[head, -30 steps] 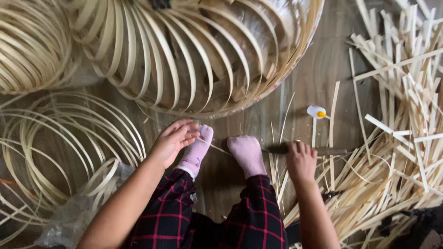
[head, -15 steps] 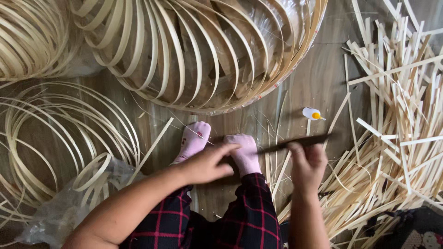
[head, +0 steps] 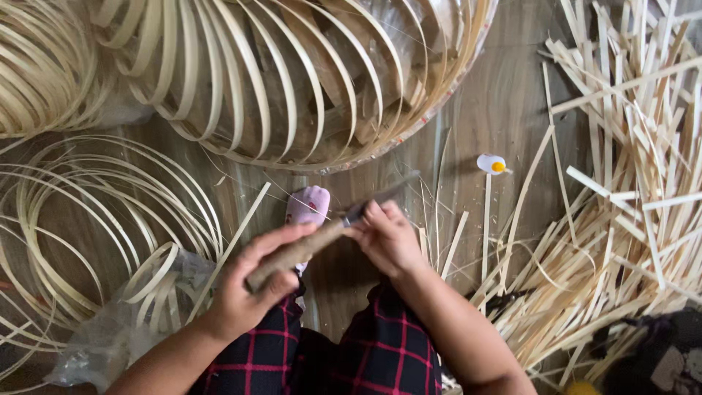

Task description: The person constructs a bamboo lamp shade by applying glue to bamboo strips and securing them onto a circular frame.

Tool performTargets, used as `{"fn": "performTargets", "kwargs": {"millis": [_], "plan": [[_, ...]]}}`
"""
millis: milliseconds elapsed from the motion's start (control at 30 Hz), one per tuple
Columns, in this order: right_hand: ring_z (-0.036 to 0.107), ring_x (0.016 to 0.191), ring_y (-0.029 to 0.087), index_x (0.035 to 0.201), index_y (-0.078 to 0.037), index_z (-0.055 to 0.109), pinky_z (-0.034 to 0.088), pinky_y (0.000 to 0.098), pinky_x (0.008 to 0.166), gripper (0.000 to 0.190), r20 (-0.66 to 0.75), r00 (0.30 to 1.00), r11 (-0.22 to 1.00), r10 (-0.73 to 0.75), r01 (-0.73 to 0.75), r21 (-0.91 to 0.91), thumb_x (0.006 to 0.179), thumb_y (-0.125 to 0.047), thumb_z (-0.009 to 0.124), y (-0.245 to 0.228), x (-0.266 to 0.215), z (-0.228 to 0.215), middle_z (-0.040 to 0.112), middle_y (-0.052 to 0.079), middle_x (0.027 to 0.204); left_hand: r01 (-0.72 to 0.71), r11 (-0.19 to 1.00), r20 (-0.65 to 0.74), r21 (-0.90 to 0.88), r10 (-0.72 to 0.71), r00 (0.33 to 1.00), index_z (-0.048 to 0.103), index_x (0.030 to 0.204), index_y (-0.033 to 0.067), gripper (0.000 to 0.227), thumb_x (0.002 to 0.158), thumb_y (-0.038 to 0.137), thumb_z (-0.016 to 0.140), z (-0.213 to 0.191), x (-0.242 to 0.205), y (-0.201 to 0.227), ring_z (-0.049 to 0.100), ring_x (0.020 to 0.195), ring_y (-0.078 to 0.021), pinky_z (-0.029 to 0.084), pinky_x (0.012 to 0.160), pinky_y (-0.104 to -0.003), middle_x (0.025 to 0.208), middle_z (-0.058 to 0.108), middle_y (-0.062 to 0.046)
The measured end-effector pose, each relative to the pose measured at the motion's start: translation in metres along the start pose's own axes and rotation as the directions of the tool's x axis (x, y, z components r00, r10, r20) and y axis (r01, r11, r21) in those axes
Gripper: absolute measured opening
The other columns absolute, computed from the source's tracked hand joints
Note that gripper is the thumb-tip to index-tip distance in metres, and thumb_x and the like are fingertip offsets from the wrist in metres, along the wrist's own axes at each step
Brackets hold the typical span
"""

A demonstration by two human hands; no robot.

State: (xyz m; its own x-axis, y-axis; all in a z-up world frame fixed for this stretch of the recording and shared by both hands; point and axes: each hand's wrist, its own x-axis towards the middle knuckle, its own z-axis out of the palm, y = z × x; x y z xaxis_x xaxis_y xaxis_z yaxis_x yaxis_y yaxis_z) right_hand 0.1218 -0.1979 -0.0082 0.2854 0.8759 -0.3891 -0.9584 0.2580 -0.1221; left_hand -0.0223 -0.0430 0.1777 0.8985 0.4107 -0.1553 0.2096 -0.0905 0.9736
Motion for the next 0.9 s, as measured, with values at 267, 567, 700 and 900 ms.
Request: {"fn": "performTargets", "kwargs": {"millis": [267,567,700,900], "plan": [[0.074,0.098,0.025,0.122,-0.002,0.064,0.058,0.0359,0.089,0.029,-0.022,0.978,0.911,0.208,-0.202,-0.358,0.105,-0.025,0.058,-0.010,-0.005,-0.008,0.073,0.013,0.105,-0.065,0.969,-0.140,0.240,0.101,0.985,0.051,0.132,0.0010,0.048,0.091,0.006,0.075,-0.016,-0.028,0.045,0.067,0.131,-0.0326,0.057,0.107,-0.041,0.131,0.069,-0.020],[0.069,0.088,0.016,0.116,0.000,0.066,0.057,0.0325,0.084,0.026,-0.131,0.991,0.844,0.026,-0.092,-0.528,0.101,-0.021,0.064,-0.020,-0.011,-0.010,0.070,0.008,0.100,-0.341,0.591,0.112,0.731,0.389,0.914,0.051,0.115,-0.0007,0.048,0.082,0.000,0.086,-0.009,0.004,0.072,0.072,0.114,-0.0322,0.064,0.094,-0.041,0.114,0.071,-0.020],[0.069,0.088,0.016,0.116,0.001,0.066,0.057,0.0318,0.085,0.026,-0.134,0.991,0.826,0.007,-0.081,-0.557,0.101,-0.020,0.065,-0.024,-0.015,-0.006,0.070,0.008,0.100,-0.364,0.556,0.155,0.747,0.387,0.909,0.051,0.113,-0.0029,0.048,0.081,0.000,0.086,-0.002,0.015,0.083,0.073,0.109,-0.0346,0.059,0.092,-0.040,0.110,0.071,-0.022],[0.068,0.091,0.015,0.116,0.003,0.065,0.057,0.0313,0.086,0.024,-0.097,0.995,0.785,-0.027,-0.039,-0.618,0.102,-0.017,0.065,-0.024,-0.016,-0.001,0.069,0.006,0.100,-0.459,0.532,0.267,0.712,0.399,0.877,0.057,0.116,-0.0050,0.033,0.093,0.002,0.080,0.009,0.032,0.094,0.071,0.116,-0.0356,0.058,0.096,-0.041,0.114,0.071,-0.020]]}}
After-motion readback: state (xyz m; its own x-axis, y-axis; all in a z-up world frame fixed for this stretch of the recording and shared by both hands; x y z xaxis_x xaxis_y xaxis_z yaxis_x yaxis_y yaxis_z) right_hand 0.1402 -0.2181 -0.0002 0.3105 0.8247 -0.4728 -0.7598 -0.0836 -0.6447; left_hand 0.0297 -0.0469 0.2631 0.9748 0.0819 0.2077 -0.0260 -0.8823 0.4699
